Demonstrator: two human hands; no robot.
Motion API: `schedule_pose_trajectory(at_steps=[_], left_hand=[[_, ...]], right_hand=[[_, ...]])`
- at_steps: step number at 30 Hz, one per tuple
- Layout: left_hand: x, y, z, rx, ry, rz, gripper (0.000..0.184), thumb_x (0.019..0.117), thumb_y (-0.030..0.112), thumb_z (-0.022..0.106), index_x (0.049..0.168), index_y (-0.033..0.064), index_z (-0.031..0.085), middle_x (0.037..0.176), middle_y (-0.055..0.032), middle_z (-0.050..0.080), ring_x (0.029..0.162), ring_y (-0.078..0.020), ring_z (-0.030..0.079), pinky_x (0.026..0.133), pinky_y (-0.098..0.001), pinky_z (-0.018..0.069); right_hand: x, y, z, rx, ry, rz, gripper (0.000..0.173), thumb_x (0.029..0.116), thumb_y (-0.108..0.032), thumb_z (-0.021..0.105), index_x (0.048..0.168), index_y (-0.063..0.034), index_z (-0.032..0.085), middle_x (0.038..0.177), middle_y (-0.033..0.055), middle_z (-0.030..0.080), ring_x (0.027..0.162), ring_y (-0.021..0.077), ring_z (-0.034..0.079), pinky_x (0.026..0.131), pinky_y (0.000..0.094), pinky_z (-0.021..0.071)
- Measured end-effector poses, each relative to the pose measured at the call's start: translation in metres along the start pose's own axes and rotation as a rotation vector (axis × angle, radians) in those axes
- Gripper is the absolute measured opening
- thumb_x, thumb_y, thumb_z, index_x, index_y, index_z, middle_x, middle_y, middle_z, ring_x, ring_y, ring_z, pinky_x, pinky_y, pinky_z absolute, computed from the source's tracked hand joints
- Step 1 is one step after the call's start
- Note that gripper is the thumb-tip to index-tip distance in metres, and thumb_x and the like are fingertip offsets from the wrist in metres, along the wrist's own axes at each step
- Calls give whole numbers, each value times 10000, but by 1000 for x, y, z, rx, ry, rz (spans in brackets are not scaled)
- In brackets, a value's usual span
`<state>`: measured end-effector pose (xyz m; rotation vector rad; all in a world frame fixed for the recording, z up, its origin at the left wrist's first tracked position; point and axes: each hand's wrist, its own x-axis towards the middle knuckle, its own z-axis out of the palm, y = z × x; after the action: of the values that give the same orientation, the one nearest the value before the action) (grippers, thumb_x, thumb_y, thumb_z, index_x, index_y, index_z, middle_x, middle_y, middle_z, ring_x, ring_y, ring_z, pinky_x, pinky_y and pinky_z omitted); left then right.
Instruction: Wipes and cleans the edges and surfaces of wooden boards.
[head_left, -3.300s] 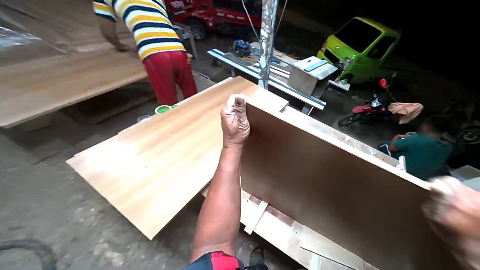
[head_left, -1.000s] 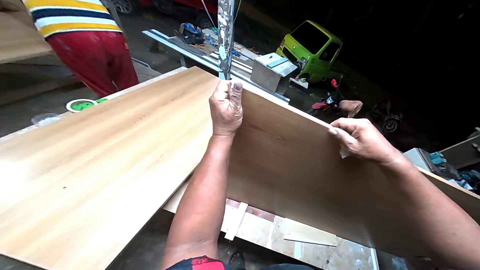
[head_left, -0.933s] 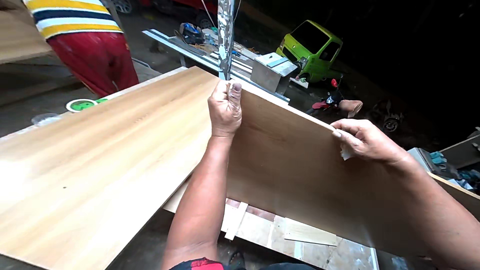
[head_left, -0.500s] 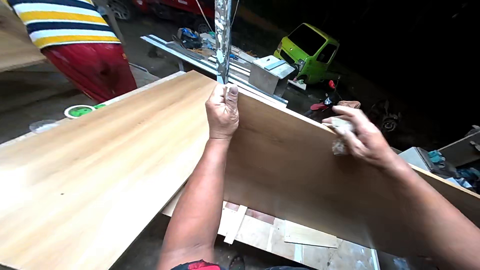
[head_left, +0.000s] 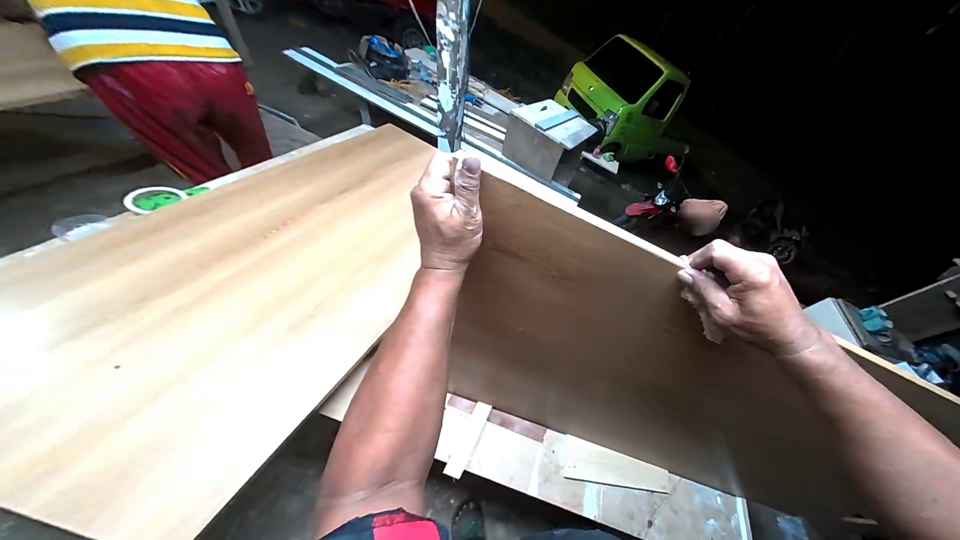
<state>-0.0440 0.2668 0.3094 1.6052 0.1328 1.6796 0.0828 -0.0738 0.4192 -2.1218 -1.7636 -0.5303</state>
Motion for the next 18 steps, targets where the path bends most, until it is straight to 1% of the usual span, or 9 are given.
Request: schedule_pose_trajectory(at_steps=[3, 6, 8, 9, 10, 11, 12, 14, 18], left_hand=[[1, -3, 1, 25, -6, 7, 288, 1086, 313, 499, 948, 88, 614, 800, 60, 610, 743, 18, 606, 698, -193, 514], [1, -7, 2, 29, -22, 13, 299, 1087, 315, 493, 942, 81, 611, 791, 59, 603, 730, 19, 600, 686, -190, 507], [3, -6, 2, 12, -38, 15, 289, 1088, 296, 494, 940, 78, 614, 798, 58, 602, 740, 24, 600, 694, -180, 505], [4, -6, 2, 6, -45, 9, 289, 1087, 290, 497, 944, 71, 620, 804, 52, 610, 747, 19, 606, 702, -182, 512], [4, -6, 1, 1, -51, 2, 296, 1086, 290, 499, 946, 61, 625, 802, 43, 613, 745, 11, 606, 703, -191, 514], [4, -6, 1, -6, -54, -3, 295, 1086, 290, 500, 943, 62, 623, 793, 44, 608, 734, 9, 602, 694, -194, 513], [4, -6, 1, -3, -55, -11, 292, 1085, 294, 501, 938, 69, 616, 782, 51, 599, 719, 11, 594, 681, -194, 507], [4, -7, 2, 21, -44, -27, 297, 1085, 302, 498, 934, 74, 615, 771, 56, 590, 702, 11, 585, 664, -199, 497], [4, -9, 5, 37, -40, -24, 295, 1086, 303, 495, 932, 80, 610, 769, 55, 588, 699, 9, 584, 662, -203, 495]], right_hand=[[25, -10, 19, 15, 36, -20, 167, 998, -186, 601, 926, -53, 672, 762, 34, 663, 663, 136, 650, 621, 358, 575], [52, -20, 35, 77, 32, -38, 152, 1000, -187, 608, 937, -63, 669, 771, 32, 669, 671, 137, 651, 635, 369, 571], [50, -18, 29, 89, -16, -11, 138, 1003, -206, 614, 987, -76, 657, 797, 15, 670, 669, 114, 645, 631, 343, 581], [41, -12, 21, 92, -49, 23, 159, 999, -227, 624, 1026, -74, 654, 812, 15, 673, 682, 116, 652, 640, 347, 589], [29, -4, 12, 91, -86, 83, 210, 991, -271, 639, 1071, -77, 643, 834, 18, 683, 696, 121, 667, 646, 358, 600], [14, 6, 4, 79, -120, 165, 267, 976, -339, 649, 1096, -101, 631, 835, 6, 688, 688, 118, 675, 631, 370, 608], [0, 16, -3, 70, -145, 244, 313, 960, -402, 651, 1094, -121, 635, 814, 2, 683, 671, 127, 672, 613, 397, 601], [-17, 28, -9, 21, -157, 331, 373, 940, -515, 631, 1045, -159, 669, 753, -18, 674, 638, 124, 663, 589, 420, 582], [-4, 18, -6, -74, -156, 330, 361, 960, -508, 592, 942, -158, 675, 673, -12, 647, 589, 165, 645, 549, 485, 547]])
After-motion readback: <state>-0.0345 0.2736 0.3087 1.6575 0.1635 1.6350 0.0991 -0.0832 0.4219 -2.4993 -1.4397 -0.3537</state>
